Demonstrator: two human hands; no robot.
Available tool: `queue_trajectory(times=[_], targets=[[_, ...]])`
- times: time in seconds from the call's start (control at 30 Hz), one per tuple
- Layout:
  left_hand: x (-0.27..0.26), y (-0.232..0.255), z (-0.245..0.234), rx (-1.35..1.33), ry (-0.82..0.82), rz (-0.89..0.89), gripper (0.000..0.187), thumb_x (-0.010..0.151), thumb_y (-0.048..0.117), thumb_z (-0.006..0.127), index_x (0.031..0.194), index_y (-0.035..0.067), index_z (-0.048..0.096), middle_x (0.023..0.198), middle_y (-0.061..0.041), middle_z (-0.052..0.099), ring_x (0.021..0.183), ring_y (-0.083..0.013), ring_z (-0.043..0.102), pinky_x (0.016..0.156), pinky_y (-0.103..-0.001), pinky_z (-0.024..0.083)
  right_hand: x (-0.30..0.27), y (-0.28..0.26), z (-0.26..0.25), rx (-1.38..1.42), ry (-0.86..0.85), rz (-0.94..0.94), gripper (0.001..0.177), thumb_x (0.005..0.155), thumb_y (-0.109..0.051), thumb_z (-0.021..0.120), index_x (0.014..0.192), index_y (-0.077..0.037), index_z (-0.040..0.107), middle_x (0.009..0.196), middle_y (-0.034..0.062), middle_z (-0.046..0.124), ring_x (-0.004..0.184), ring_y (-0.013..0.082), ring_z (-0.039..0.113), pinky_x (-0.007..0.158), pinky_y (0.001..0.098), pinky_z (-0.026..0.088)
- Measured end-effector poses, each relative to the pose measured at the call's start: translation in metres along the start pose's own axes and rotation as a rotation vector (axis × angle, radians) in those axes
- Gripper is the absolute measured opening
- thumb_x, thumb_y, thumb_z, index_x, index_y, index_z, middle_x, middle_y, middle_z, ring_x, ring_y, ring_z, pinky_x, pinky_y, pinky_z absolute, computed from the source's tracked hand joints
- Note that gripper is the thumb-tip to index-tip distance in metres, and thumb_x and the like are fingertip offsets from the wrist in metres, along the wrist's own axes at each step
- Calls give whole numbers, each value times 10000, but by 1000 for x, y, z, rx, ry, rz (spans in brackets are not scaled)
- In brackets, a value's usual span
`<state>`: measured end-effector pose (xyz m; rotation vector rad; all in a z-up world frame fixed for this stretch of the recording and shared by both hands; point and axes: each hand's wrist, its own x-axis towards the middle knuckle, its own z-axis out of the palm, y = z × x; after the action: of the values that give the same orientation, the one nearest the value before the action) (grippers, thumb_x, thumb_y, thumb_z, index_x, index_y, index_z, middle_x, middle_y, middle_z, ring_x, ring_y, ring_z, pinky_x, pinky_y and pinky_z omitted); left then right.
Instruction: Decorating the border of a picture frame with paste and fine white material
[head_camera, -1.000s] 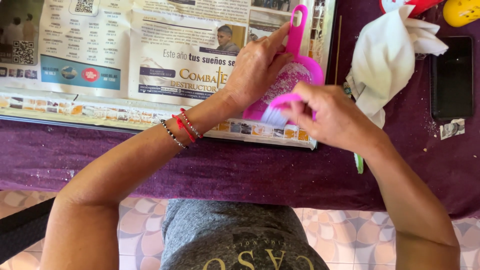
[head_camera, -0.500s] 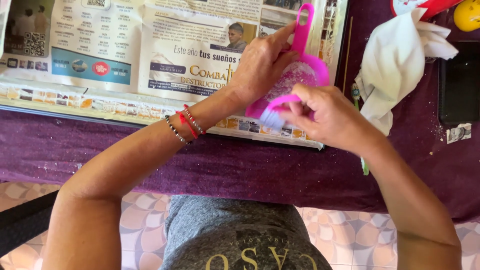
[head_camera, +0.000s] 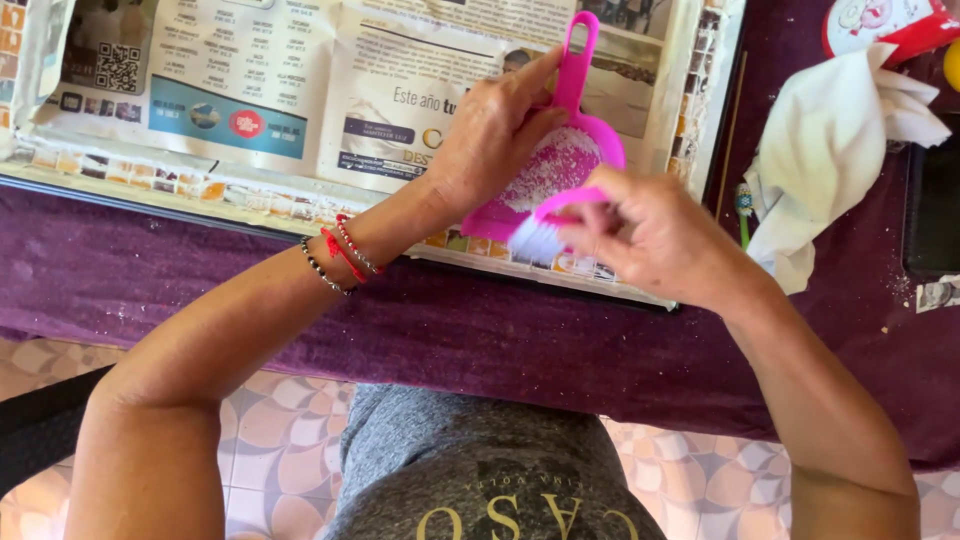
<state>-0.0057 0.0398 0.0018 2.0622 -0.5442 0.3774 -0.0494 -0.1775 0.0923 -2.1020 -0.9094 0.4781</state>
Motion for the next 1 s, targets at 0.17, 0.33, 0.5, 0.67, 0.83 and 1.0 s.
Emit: queue_trajectory(times=[0.17,0.33,0.5,0.67,0.83,1.0], targets=[[-6,-2,-11,-13,-30,-27,548,1029,113,708,1504,79,438,927,-84,725,788,-311,704,747,-412,511,12,-14,2,-80,58,-30,292,1003,82,666,816,-53,488,851,165,678,1141,294,768,514,126,654],[-9,-5,-30,-17,-4,-35,455,998,110,685,1410,61,499,899,-72,731,734,-302,715,667,-422,511,28,-39,16,73,-86,-18,335,924,-3,744,751,-100,473,642,21,584,1080,224,811,623,164,659],[-20,-26,-41,42,10,-3,491,1004,138,714,1419,36,474,939,-123,746,812,-362,714,716,-459,511,44,-40,16,-81,50,-94,272,996,82,661,807,-25,498,926,204,717,1029,262,793,530,141,645],[-28,-33,-60,53,24,-22,499,1008,143,712,1432,27,476,902,-112,742,778,-348,706,693,-461,506,61,-51,33,33,-119,-11,341,956,38,709,721,-85,495,742,111,683,1151,266,788,619,111,682],[-37,-49,-77,108,3,-27,530,1017,193,707,1464,74,448,935,-90,753,851,-373,710,740,-469,506,73,-52,40,-21,86,-35,301,1004,17,683,824,-103,473,766,13,530,616,91,524,572,195,586],[-33,-51,-108,22,61,23,499,1044,136,721,1454,10,466,928,-85,792,783,-247,749,726,-403,553,95,-68,57,14,22,-170,323,995,77,677,784,-72,484,833,136,632,1045,285,794,649,170,671]])
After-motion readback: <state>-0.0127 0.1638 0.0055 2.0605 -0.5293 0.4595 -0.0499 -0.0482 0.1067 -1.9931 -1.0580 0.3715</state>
